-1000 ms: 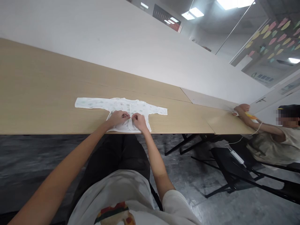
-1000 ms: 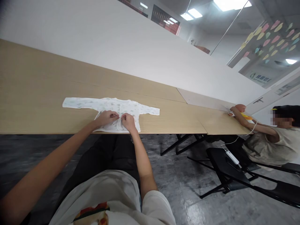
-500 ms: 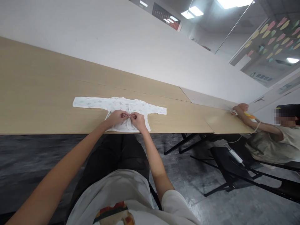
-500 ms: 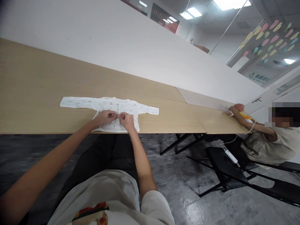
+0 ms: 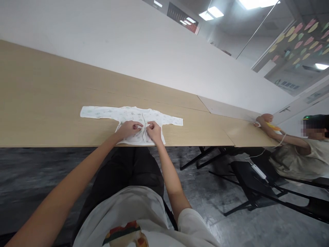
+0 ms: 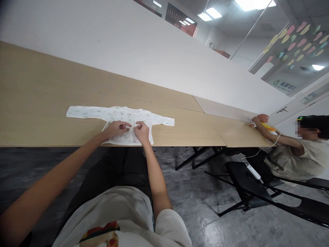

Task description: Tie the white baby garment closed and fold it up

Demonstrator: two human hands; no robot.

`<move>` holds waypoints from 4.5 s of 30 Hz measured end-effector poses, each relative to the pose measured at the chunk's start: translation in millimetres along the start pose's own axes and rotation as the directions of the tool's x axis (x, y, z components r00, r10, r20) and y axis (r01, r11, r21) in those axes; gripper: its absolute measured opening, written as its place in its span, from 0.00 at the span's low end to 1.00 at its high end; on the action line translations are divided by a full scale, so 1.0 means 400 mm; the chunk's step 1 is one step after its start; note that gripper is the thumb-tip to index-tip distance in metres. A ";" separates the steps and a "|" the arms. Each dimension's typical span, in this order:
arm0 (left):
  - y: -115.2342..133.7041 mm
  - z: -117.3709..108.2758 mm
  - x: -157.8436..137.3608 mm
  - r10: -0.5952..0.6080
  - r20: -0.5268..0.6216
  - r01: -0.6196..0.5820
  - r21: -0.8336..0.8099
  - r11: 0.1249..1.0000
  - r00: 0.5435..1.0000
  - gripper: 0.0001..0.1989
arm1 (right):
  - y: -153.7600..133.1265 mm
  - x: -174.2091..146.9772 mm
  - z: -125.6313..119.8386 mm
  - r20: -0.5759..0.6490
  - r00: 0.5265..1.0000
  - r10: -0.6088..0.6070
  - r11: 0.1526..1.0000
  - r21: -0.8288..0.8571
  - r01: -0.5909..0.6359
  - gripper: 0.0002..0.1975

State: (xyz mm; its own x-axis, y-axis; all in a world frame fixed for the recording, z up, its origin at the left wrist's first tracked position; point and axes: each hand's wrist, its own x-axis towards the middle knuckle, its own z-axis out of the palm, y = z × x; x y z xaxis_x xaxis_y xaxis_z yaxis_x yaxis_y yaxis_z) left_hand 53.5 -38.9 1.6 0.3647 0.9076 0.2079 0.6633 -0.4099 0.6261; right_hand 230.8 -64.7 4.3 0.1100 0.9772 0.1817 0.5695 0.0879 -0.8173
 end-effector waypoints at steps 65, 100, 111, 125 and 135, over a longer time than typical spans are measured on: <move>0.004 0.042 0.204 -0.314 -0.341 0.342 0.024 0.939 0.886 0.16 | 0.000 0.247 0.108 -0.057 0.992 -0.111 0.992 0.054 0.114 0.12; -0.009 0.045 0.208 -0.320 -0.298 0.351 0.058 0.934 0.900 0.17 | -0.008 0.251 0.116 -0.029 0.999 -0.034 0.998 0.042 0.036 0.11; -0.008 0.052 0.210 -0.338 -0.374 0.402 0.104 0.910 0.863 0.16 | -0.011 0.255 0.100 -0.063 0.998 0.020 0.999 0.041 -0.018 0.11; -0.027 0.011 0.161 -0.252 -0.264 0.296 0.140 0.945 0.931 0.13 | -0.002 0.257 0.104 0.035 0.997 -0.073 0.994 -0.084 0.075 0.12; -0.020 0.020 0.132 -0.057 -0.226 0.099 0.178 0.979 0.972 0.16 | -0.006 0.206 0.059 0.085 0.993 -0.078 0.995 0.068 0.073 0.06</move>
State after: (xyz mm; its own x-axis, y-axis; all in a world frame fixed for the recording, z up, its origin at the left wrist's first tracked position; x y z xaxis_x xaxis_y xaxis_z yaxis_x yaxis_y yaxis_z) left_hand 72.7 11.6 1.7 0.1687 0.9265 0.3364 0.8016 -0.3275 0.5001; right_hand 219.3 20.4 8.3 -0.0049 0.9802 0.1979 0.5197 0.1716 -0.8369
